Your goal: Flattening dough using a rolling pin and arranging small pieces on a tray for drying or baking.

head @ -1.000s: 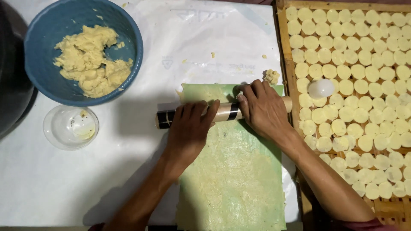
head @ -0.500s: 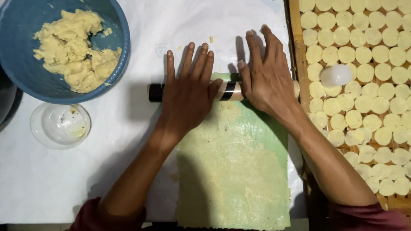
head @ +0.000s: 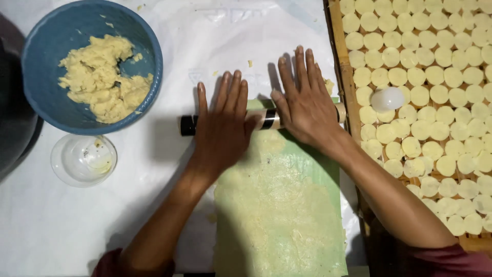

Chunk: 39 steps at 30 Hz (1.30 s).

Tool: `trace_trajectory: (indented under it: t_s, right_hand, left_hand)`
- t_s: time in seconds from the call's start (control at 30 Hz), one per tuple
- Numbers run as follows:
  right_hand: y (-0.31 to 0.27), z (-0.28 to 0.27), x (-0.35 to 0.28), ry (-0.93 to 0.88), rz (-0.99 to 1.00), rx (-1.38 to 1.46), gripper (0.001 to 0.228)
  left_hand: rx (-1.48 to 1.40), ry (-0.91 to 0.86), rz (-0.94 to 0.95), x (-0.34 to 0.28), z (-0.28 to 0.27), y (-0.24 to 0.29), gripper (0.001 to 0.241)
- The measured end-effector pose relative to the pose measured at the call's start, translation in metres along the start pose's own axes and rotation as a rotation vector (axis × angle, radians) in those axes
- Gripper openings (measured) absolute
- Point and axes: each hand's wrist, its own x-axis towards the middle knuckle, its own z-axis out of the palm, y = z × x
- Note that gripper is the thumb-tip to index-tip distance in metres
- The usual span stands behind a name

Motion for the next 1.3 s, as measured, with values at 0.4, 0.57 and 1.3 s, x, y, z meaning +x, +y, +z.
trace_trajectory:
  t_s: [0.4,0.57,1.3]
  right_hand:
    - [-0.013,0.0,-0.005,0.006,0.072,-0.061,0.07]
    - [-0.029,0.01,-0.063,0.04,-0.027,-0.045,0.073]
    - [-0.033,0.012,-0.046,-0.031,0.057,-0.056,0.075]
  left_hand:
    - [-0.051,0.004,-0.001,0.01,-0.004,-0.007,0.081]
    - [-0.006,-0.032,0.034,-0.051,-0.013,0.016,0.076]
    - [-0.012,-0.088,0.0,-0.017,-0.004,0.004,0.068]
